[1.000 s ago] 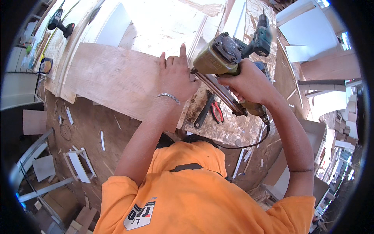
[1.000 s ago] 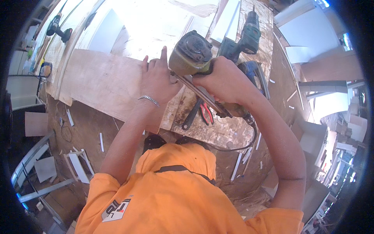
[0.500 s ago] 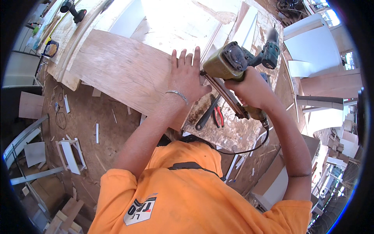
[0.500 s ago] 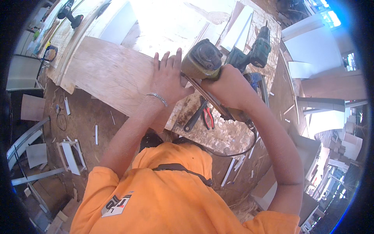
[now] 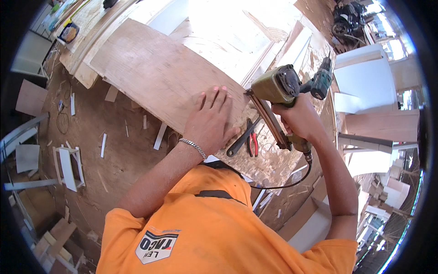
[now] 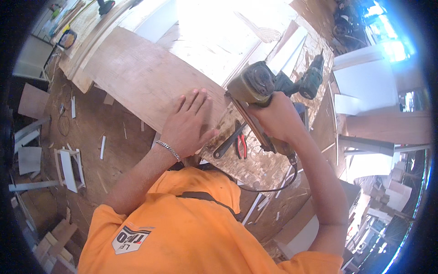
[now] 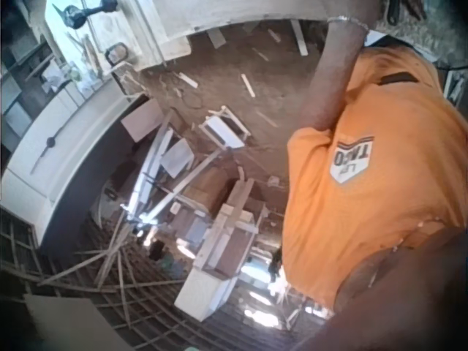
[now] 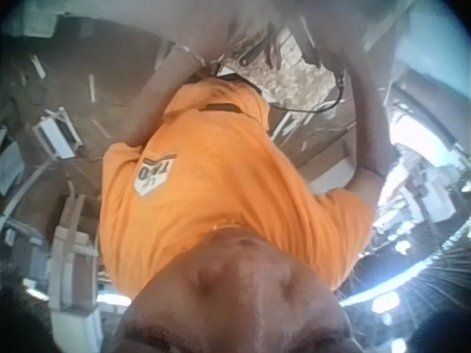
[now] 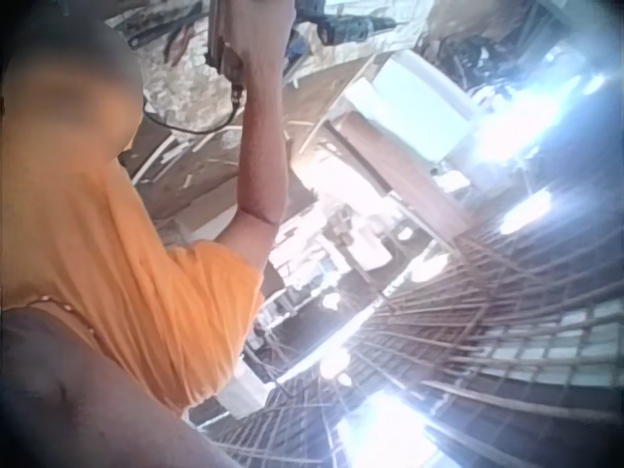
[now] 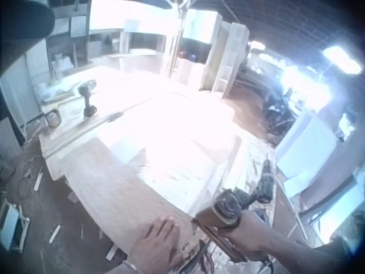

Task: The person aligns a piece of plywood against a white wooden structure, uses a nail gun to secure it, and then prepares a power drill with a screw.

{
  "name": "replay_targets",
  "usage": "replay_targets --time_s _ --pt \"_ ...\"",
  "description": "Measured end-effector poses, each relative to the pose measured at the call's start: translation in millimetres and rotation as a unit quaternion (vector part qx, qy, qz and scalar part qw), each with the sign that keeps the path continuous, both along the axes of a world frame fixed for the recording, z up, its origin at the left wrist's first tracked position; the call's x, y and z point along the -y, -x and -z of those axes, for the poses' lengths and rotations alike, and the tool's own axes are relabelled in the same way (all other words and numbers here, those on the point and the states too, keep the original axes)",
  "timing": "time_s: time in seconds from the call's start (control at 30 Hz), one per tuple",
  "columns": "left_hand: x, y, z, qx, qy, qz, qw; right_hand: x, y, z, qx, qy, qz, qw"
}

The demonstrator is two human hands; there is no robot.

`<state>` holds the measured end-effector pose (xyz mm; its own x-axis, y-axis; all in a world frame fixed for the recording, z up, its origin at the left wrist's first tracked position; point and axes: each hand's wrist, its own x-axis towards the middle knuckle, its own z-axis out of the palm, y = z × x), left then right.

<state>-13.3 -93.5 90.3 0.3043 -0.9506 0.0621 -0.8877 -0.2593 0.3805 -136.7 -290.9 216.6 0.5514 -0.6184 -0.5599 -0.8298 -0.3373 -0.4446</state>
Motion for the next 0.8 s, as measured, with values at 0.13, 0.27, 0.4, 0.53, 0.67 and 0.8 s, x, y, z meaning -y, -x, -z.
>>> replay_targets --time_s 0.13,0.27,0.4,0.53,0.67,0.8 --pt "-2 1 2 -0.012 0.006 -0.008 1.000 0 -3 2 0.013 0.013 0.015 1.000" --pt "-5 2 3 -0.008 0.017 -0.012 1.000 4 -9 4 0.014 0.012 0.004 1.000" --pt "-5 1 4 -0.020 0.020 -0.012 1.000 -2 -18 0 0.014 0.013 -0.004 1.000" --pt "-4 -1 5 -0.034 0.022 -0.013 0.999 -11 -23 -2 0.005 0.030 -0.018 0.999" --pt "-5 0 8 -0.037 0.033 -0.011 0.999 -9 -23 -1 -0.014 0.034 -0.021 0.999" --pt "-5 1 11 -0.050 0.046 -0.014 0.998 -8 -19 1 -0.005 0.018 -0.008 1.000"
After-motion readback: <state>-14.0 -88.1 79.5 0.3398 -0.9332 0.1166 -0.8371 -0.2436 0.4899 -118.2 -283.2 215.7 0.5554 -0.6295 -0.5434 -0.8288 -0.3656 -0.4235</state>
